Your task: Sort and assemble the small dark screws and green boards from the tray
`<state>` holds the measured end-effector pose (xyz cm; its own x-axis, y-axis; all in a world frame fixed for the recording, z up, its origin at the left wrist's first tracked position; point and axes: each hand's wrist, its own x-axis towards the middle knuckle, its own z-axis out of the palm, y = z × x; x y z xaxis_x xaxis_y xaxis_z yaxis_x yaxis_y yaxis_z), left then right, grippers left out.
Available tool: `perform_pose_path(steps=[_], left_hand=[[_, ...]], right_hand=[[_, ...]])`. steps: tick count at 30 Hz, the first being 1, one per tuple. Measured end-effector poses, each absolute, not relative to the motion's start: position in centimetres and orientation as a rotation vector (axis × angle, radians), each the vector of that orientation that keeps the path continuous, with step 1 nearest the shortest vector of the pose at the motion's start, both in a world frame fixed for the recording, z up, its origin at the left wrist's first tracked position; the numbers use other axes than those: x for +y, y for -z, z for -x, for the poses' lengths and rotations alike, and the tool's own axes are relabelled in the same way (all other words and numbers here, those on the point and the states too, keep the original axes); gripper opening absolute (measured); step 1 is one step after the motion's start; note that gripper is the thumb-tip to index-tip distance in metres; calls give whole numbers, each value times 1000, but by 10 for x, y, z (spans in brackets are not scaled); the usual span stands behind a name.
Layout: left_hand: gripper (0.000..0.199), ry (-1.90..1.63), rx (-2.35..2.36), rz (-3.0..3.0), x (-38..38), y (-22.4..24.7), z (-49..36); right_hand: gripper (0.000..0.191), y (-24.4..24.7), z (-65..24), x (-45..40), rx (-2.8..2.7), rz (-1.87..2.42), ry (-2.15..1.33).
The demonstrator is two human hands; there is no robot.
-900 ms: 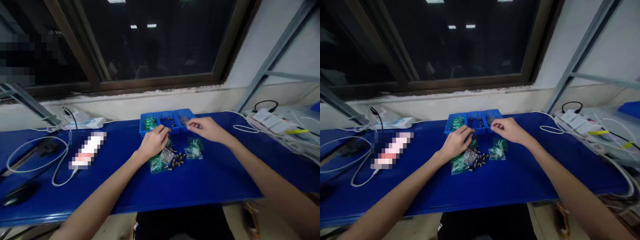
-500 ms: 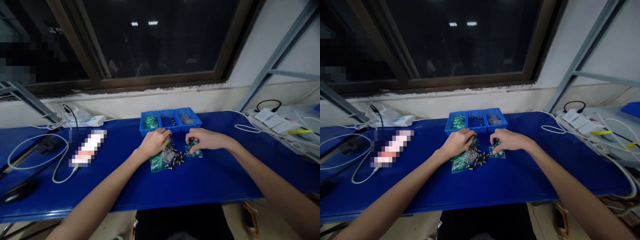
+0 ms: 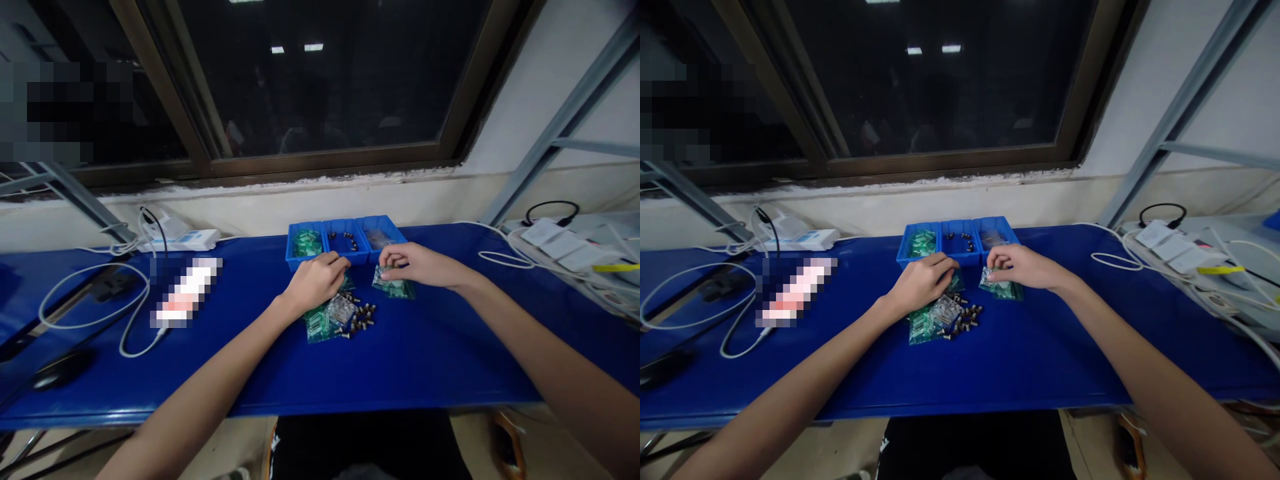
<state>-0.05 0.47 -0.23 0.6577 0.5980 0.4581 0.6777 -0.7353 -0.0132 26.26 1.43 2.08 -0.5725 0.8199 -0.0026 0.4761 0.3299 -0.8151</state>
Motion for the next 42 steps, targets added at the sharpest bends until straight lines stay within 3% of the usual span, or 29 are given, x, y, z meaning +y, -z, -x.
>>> perform_pose_path(steps=[7, 14, 27, 33, 39, 42], left_hand=[[30, 748, -868, 2659, 0, -5, 1], [20, 693, -775, 2607, -1, -3, 1], [20, 931, -1096, 2592, 2, 0, -1], [18, 835, -975, 2670, -1, -3, -2], [37, 738, -944, 2707, -5, -6, -2], [33, 690, -934, 2662, -5, -6, -1]], right_hand=[[26, -8, -239, 6, -1821, 1151, -1148], [23, 2, -219, -3, -1753, 1058, -1258], [33, -4, -220, -7, -1891, 914, -1187], [25, 5, -222, 0, -1884, 1041, -962], [30, 3, -218, -3, -1714, 1019, -1098], [35, 0, -217, -7, -1663, 1014, -1157]])
